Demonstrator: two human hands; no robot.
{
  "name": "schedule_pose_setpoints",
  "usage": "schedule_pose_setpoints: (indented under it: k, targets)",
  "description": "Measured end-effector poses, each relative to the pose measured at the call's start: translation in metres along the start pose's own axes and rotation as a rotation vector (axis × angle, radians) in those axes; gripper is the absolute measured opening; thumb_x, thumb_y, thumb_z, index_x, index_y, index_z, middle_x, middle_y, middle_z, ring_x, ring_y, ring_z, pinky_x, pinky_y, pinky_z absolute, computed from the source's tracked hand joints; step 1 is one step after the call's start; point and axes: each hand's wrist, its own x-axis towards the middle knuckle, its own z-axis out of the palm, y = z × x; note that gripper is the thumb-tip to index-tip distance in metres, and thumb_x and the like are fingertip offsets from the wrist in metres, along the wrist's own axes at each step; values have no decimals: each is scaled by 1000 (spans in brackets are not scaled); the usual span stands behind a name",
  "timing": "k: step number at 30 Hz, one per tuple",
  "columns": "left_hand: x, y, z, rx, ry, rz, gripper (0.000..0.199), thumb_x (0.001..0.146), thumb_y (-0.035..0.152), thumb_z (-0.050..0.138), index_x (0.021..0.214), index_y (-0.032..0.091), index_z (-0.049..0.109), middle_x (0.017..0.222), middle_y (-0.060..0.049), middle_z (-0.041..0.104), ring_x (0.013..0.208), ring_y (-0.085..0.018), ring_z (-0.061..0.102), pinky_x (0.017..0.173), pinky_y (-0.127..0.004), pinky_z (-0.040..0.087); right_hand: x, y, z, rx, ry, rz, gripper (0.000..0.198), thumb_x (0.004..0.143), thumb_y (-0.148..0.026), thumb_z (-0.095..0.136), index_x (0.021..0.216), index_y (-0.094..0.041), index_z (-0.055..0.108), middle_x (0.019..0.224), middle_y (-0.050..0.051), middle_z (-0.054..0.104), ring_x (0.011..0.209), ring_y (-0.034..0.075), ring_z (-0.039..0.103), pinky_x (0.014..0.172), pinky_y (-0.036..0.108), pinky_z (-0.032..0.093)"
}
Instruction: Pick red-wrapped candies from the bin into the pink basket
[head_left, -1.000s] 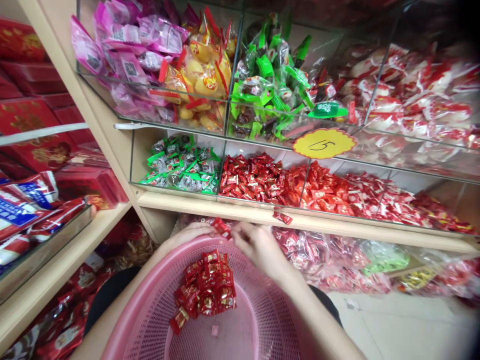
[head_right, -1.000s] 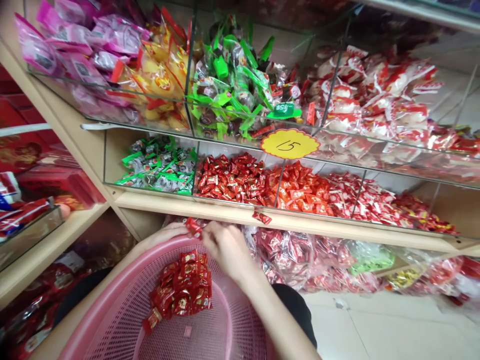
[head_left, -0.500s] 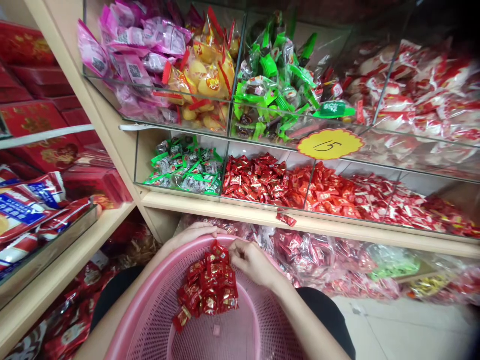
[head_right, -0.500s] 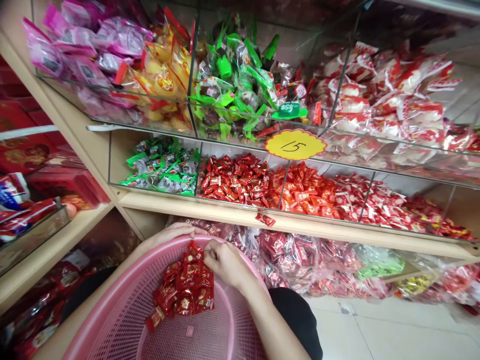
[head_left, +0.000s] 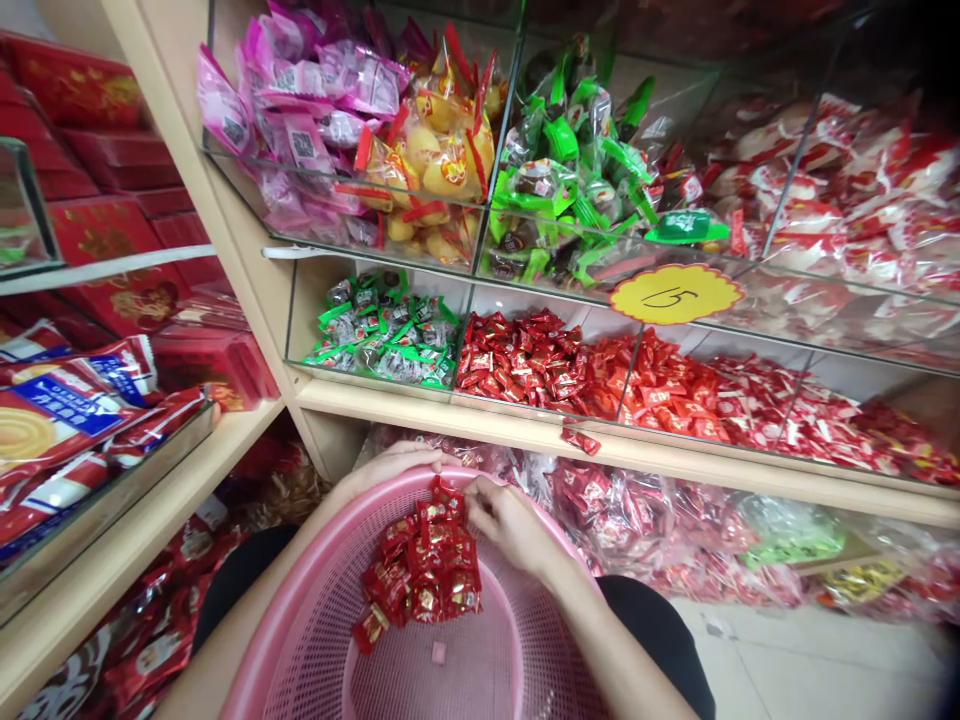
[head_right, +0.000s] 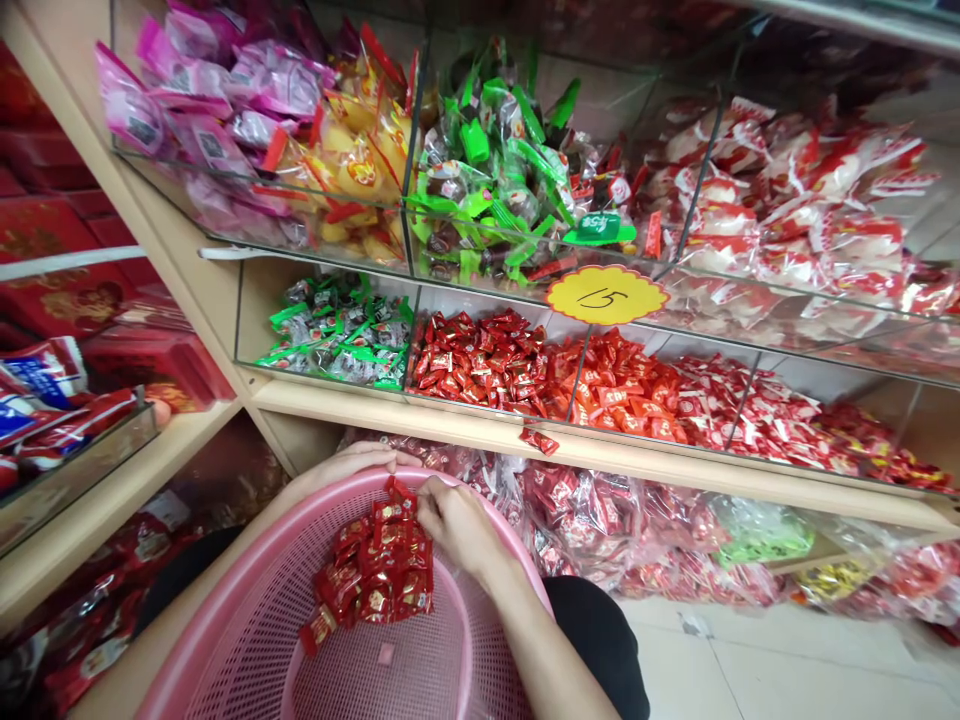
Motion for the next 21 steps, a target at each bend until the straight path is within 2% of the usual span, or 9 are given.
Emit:
schedule_pose_setpoints:
  k: [4, 8, 11, 14, 17, 19, 21]
  targets:
    - [-1, 0, 0, 0, -9, 13, 26, 81, 37, 55, 77, 12, 62, 116, -7, 61, 105, -22, 56, 97, -33, 37, 0, -3, -1, 2, 38, 16, 11, 85, -20, 41, 79, -19, 49, 60, -5, 45, 53, 9, 38, 55, 21, 29]
    - [-1, -1, 0, -17, -10, 31, 25, 81, 36, 56, 73, 12, 61, 117, -8, 61, 106, -23, 56, 98, -33, 35, -1, -11, 0, 231, -16, 39, 13, 85, -24, 42, 78, -18, 50, 60, -5, 42, 54, 9, 37, 53, 21, 30]
    - [0, 0, 1, -38, -18, 35, 25, 81, 35, 56, 72, 12, 61, 115, -8, 62, 106, -23, 56, 99, -33, 35, -2, -17, -1, 441, -166, 87, 11, 83, -25, 43, 76, -17, 49, 59, -5, 43, 51, 8, 37, 50, 20, 31]
    - [-1, 2, 3, -74, -25, 33, 24, 81, 34, 57, 71, 12, 60, 114, -8, 62, 107, -23, 56, 99, -33, 34, -5, -18, -2, 506, -398, 138, 8, 77, -19, 45, 70, -17, 49, 53, -7, 44, 47, 7, 37, 46, 20, 30]
    - [-2, 3, 3, -86, -23, 31, 24, 81, 34, 57, 71, 13, 59, 114, -7, 62, 108, -23, 55, 100, -34, 33, -7, -11, -3, 409, -601, 182, 10, 72, -15, 48, 63, -16, 50, 52, -6, 46, 47, 6, 40, 46, 19, 30]
    - [-2, 3, 3, -81, -21, 26, 24, 81, 34, 57, 71, 13, 60, 114, -7, 62, 108, -23, 55, 101, -34, 33, -8, -6, -2, 310, -657, 197, 12, 70, -14, 49, 58, -16, 50, 52, -5, 47, 48, 6, 41, 46, 19, 30]
    - [-2, 3, 3, -78, -20, 16, 25, 81, 35, 57, 71, 13, 60, 114, -7, 62, 108, -23, 55, 101, -34, 33, -8, -2, 0, 251, -656, 201, 13, 70, -14, 49, 56, -16, 49, 52, -5, 48, 49, 6, 42, 46, 19, 31]
